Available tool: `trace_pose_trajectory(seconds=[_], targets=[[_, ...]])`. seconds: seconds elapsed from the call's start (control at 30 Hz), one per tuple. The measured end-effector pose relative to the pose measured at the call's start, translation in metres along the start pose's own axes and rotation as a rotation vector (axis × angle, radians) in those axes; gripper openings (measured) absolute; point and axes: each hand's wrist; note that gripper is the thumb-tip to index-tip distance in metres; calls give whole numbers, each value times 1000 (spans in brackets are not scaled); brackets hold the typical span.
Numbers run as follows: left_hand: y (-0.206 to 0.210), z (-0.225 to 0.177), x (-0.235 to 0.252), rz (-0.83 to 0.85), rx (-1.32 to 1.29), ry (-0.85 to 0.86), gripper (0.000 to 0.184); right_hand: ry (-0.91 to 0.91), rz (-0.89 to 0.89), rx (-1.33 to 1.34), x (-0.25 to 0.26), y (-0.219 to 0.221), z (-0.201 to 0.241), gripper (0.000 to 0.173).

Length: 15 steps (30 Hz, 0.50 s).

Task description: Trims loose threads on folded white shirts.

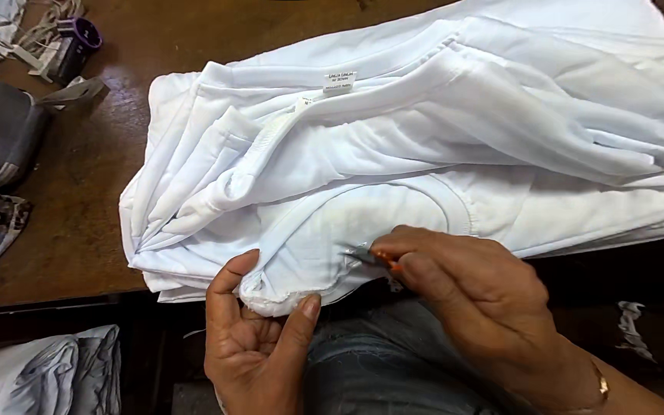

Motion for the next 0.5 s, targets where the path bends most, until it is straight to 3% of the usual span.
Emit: trace_pose_trajectory(seconds=[0.17,0.33,0.4,0.5], targets=[[0,2,-1,24,31,56,68,-2,-6,0,11,15,8,39],[-3,7,-2,20,112,143,78,-111,-28,-29,25,44,6,13],[-7,10,-3,51,156,189,70,-139,-16,50,29,41,8,13],[-10,16,-2,177,229,243,42,-173,126,339,19,28,11,19]])
Point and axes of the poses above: each hand's wrist, its own x-axis towards the middle knuckle, its own y-axis out of the palm, z = x × y, and after that the axes turned 15 degrees about -y, right-handed
